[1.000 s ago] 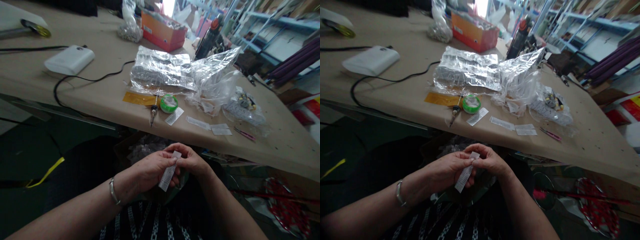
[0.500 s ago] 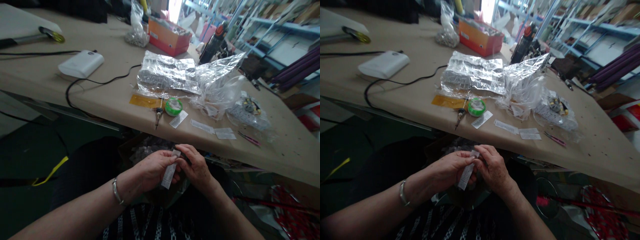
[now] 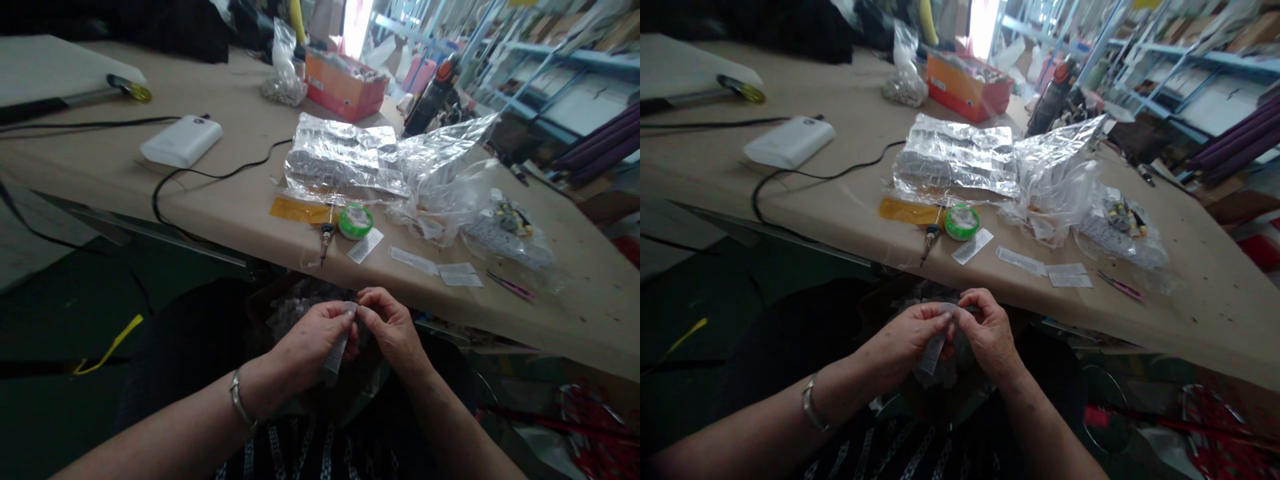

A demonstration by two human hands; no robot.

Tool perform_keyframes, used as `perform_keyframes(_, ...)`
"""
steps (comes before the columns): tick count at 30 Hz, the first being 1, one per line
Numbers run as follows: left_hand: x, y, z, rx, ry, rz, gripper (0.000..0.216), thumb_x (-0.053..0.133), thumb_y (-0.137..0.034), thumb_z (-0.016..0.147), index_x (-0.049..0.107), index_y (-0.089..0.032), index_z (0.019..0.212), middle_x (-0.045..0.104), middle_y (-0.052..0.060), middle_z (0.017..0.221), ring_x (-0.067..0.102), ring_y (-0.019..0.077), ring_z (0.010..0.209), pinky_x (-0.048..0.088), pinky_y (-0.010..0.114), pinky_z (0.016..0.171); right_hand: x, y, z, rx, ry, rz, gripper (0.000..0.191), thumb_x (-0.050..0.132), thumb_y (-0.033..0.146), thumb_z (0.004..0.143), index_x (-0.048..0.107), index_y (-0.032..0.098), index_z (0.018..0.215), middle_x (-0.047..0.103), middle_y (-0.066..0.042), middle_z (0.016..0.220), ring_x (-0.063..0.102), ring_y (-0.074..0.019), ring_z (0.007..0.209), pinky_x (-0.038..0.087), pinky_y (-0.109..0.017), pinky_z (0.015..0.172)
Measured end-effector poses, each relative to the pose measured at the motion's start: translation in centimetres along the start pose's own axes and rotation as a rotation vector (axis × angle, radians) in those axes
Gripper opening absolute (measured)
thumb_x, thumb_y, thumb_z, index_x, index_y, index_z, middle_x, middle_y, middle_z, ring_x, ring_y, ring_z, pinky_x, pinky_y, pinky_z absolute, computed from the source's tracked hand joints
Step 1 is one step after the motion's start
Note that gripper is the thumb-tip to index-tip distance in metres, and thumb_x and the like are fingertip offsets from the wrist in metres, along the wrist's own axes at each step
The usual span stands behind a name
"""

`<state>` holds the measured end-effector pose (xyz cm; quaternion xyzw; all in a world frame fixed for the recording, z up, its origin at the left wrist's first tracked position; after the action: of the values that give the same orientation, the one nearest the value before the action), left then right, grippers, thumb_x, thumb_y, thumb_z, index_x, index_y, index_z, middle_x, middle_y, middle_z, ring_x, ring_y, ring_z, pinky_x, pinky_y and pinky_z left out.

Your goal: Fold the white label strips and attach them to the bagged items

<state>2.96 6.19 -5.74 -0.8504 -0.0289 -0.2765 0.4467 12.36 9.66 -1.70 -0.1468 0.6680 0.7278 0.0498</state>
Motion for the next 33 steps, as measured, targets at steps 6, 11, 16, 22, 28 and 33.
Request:
perform_keyframes(6, -1.0, -0.5, -0.4, 0.040, -0.081, 0.001, 0.020, 0.058, -0.031, 0.077, 0.055, -0.015, 0.065, 0.052, -0.002, 0.055, 0.048, 0.0078, 0.048, 0.036, 0.019, 0.047, 2.0, -0.1, 0.9, 0.051, 0.047, 0.018, 0.012, 0.060, 0.028, 0.076, 0.060, 0.017, 0.071, 0.062, -0.005, 0.094, 0.059, -0.0173, 0.086, 0.046, -0.027, 0.076)
perform_keyframes(11, -1.6, -1.1, -0.7, 0.060, -0.103, 0.026, 0.022, 0.055, -0.029, 0.078, 0.053, -0.016, 0.061, 0.052, -0.002, 0.052, 0.045, 0.0076, 0.045, 0.033, 0.019, 0.046, 3.0, 0.0, 1.4, 0.086, 0.071, 0.032, 0.013, 0.060, 0.026, 0.075, 0.059, 0.017, 0.066, 0.063, -0.005, 0.090, 0.059, -0.0164, 0.082, 0.046, -0.027, 0.076)
perform_keyframes(16, -2.8, -3.0, -1.1, 0.182, -0.155, 0.060, 0.013, 0.057, -0.023, 0.077, 0.059, -0.014, 0.067, 0.054, -0.001, 0.058, 0.046, 0.0087, 0.054, 0.036, 0.019, 0.052, 3.9, 1.2, 2.2, 0.049, 0.081, 0.056, 0.014, 0.059, 0.026, 0.075, 0.057, 0.018, 0.064, 0.062, -0.004, 0.091, 0.059, -0.0173, 0.083, 0.047, -0.028, 0.075)
perform_keyframes(22, -5.9, -6.0, -2.4, 0.349, -0.344, 0.264, 0.014, 0.059, -0.025, 0.076, 0.067, -0.014, 0.080, 0.066, 0.003, 0.077, 0.055, 0.0140, 0.071, 0.042, 0.022, 0.068, 4.9, 2.5, 3.3, -0.018, 0.083, 0.012, 0.013, 0.058, 0.026, 0.076, 0.059, 0.017, 0.066, 0.062, -0.004, 0.086, 0.057, -0.0156, 0.080, 0.045, -0.026, 0.072)
perform_keyframes(28, -7.2, -8.1, -2.9, 0.429, -0.470, 0.500, 0.016, 0.056, -0.027, 0.078, 0.066, -0.016, 0.076, 0.064, 0.001, 0.068, 0.055, 0.0130, 0.065, 0.042, 0.021, 0.061, 5.4, 2.1, 4.1, 0.044, 0.077, -0.034, 0.013, 0.057, 0.028, 0.076, 0.059, 0.016, 0.072, 0.055, 0.002, 0.065, 0.049, -0.0106, 0.059, 0.041, -0.021, 0.056)
perform_keyframes(33, -7.0, -9.4, -2.8, 0.537, -0.467, 0.582, 0.018, 0.052, -0.027, 0.081, 0.064, -0.016, 0.074, 0.062, -0.001, 0.066, 0.055, 0.0120, 0.064, 0.042, 0.020, 0.060, 5.3, 3.1, 4.7, -0.027, 0.054, -0.100, 0.012, 0.056, 0.027, 0.078, 0.060, 0.016, 0.074, 0.056, 0.003, 0.065, 0.049, -0.0102, 0.060, 0.041, -0.020, 0.057)
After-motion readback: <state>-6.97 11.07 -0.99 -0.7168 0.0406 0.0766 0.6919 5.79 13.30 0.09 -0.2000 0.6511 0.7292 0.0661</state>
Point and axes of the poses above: each hand's wrist, its own z-axis towards the middle knuckle, its own x-axis out of the palm, y = z × x, the point moved 10 cm from there along z, towards the middle knuckle
